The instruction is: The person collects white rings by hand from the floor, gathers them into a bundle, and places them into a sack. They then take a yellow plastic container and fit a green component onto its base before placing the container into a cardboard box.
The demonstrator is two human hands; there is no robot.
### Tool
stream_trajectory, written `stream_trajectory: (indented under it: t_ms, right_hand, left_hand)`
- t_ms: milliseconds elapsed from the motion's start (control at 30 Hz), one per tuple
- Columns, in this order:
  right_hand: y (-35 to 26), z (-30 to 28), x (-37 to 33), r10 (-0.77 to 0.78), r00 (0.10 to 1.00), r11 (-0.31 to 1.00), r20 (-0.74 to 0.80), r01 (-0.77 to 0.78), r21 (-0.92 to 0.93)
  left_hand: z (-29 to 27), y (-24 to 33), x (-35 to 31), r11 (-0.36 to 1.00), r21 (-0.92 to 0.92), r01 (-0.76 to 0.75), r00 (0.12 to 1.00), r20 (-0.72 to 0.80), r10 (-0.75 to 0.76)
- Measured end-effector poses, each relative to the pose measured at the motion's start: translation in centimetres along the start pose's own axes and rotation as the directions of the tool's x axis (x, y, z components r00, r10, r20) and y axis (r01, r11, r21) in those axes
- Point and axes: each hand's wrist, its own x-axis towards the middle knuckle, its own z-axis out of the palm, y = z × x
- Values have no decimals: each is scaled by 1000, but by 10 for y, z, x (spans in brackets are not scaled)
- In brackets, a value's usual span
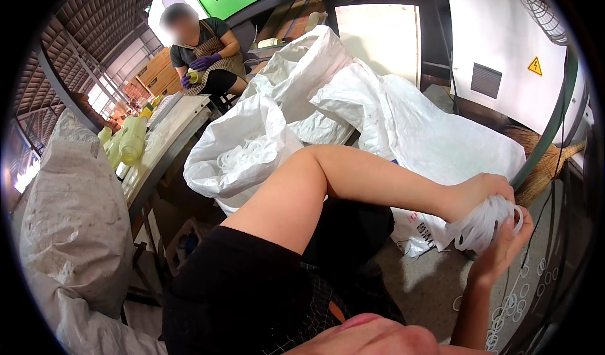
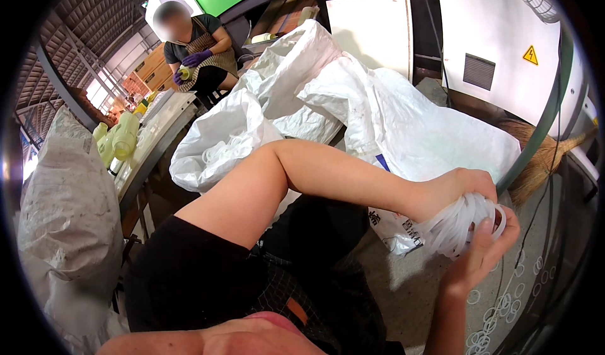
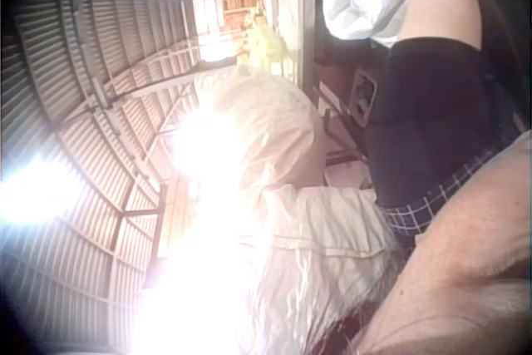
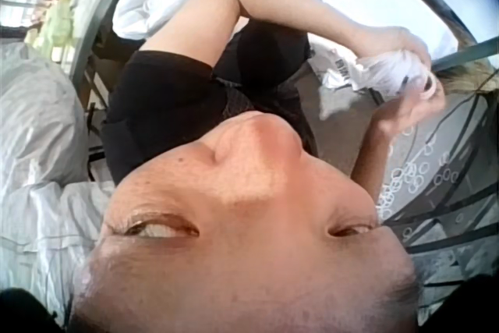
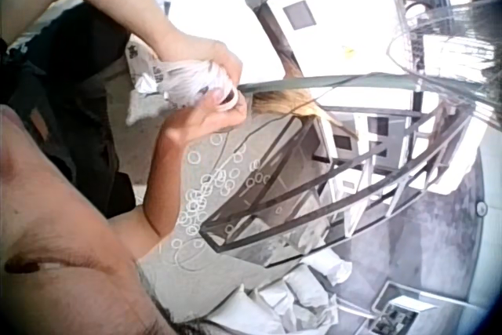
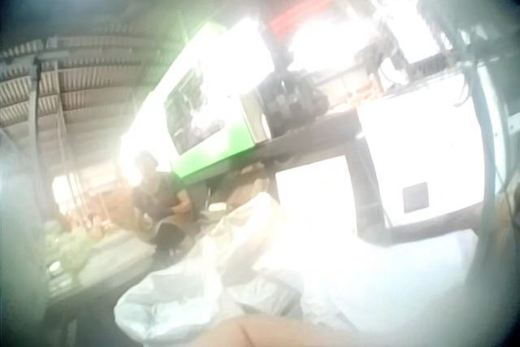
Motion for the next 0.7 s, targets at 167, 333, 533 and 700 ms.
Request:
stream_trajectory:
  t_ms: [167,333,533,700]
  right_hand:
    - [-7,3,-1,-53,990,998,132,54,-8]
    - [-24,17,-11,-184,930,982,317,166,85]
    - [-23,29,-27,-112,923,970,369,182,-161]
    - [-30,32,-31,-213,891,882,400,352,-313]
  left_hand:
    - [-9,4,6,991,-131,28,999,-25,-31]
    - [-26,-4,13,941,-322,103,992,-35,-120]
    - [-49,-18,0,846,-450,285,954,53,-294]
    - [-67,-9,-3,801,-481,355,935,169,-313]
